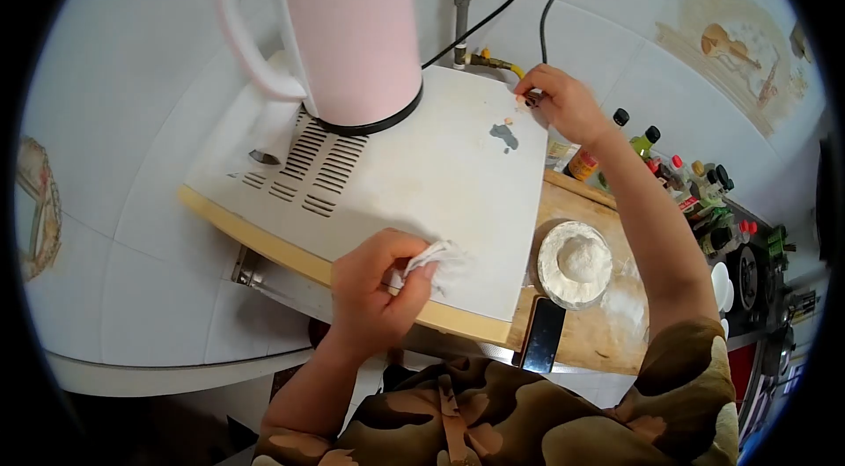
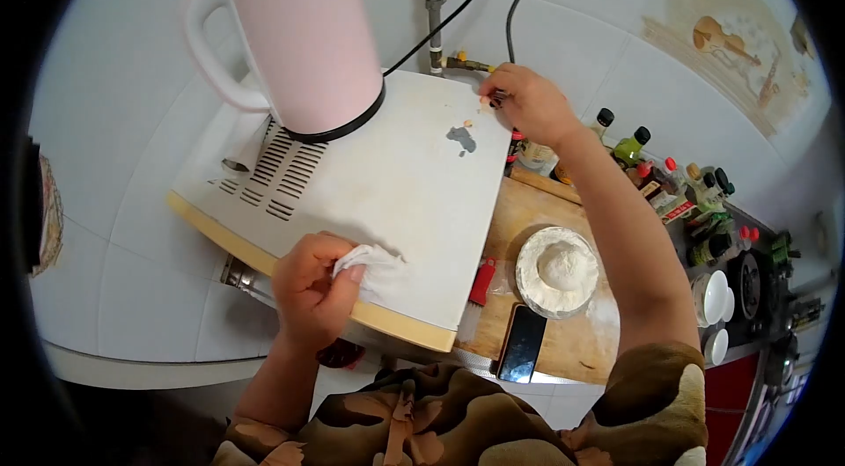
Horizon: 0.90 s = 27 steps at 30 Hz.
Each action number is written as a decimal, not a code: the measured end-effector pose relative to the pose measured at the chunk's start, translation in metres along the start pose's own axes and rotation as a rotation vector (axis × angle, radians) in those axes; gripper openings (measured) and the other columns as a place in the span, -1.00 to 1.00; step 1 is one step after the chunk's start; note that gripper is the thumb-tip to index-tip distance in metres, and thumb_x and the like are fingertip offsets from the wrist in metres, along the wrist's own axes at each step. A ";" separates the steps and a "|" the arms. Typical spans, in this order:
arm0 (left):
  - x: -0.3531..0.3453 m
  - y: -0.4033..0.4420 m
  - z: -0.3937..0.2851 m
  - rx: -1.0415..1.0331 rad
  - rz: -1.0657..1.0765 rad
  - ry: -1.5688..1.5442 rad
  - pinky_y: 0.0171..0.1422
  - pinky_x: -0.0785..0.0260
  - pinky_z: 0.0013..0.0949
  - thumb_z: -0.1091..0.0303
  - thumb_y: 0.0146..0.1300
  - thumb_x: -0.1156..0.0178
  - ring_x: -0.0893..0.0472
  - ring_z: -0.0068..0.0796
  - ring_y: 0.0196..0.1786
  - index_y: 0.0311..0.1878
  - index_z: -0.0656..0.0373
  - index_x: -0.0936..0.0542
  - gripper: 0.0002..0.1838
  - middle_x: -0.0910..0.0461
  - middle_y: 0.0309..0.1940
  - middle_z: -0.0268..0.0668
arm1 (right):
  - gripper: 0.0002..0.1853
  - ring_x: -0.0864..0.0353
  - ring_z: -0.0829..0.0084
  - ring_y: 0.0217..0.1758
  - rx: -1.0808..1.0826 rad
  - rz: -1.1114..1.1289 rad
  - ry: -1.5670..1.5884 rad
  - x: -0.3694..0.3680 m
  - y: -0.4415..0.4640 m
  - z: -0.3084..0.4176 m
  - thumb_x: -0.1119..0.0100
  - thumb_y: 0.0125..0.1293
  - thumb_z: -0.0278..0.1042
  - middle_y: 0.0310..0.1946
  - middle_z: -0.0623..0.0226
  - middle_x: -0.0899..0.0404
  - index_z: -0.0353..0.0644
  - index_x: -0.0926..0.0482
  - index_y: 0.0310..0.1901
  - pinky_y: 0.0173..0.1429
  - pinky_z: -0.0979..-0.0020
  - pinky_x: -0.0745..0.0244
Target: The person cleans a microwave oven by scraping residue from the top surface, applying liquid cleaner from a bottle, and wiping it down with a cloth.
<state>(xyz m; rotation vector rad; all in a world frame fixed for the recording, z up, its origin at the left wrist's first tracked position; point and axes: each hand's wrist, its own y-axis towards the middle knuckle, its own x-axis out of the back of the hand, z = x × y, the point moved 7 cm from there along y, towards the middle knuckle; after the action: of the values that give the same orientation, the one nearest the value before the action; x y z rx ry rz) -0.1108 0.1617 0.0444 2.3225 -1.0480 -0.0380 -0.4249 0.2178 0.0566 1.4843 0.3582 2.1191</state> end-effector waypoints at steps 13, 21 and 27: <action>-0.005 0.000 0.004 0.059 -0.035 -0.161 -0.30 -0.31 -0.62 0.67 0.21 -0.16 -0.45 -0.74 -0.40 -0.24 0.32 -0.53 -0.92 -0.55 -0.44 -0.39 | -0.76 -0.57 0.13 -0.14 -0.100 0.123 0.018 -0.001 0.005 -0.014 0.07 0.11 -0.66 -0.22 0.22 -0.60 -0.19 -0.58 -0.27 -0.04 0.25 -0.47; -0.005 -0.003 0.006 0.115 -0.031 -0.180 -0.28 -0.33 -0.63 0.68 0.24 -0.17 -0.49 -0.75 -0.36 -0.21 0.33 -0.53 -0.91 -0.56 -0.41 -0.39 | -0.77 -0.58 0.26 -0.16 0.002 0.195 -0.100 -0.003 0.008 -0.018 0.10 0.12 -0.69 -0.21 0.23 -0.57 -0.23 -0.55 -0.29 -0.05 0.30 -0.46; -0.005 -0.003 0.005 0.132 -0.056 -0.172 -0.28 -0.34 -0.62 0.67 0.24 -0.17 -0.49 -0.74 -0.36 -0.21 0.33 -0.53 -0.91 -0.56 -0.40 -0.39 | -0.81 -0.56 0.18 -0.20 0.020 0.080 -0.026 -0.004 0.008 -0.015 0.06 0.10 -0.67 -0.26 0.23 -0.53 -0.22 -0.53 -0.31 -0.09 0.27 -0.46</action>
<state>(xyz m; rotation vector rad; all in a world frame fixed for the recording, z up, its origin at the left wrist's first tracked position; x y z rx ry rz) -0.1136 0.1644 0.0375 2.5033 -1.0977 -0.1990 -0.4402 0.2107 0.0520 1.5606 0.3154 2.1619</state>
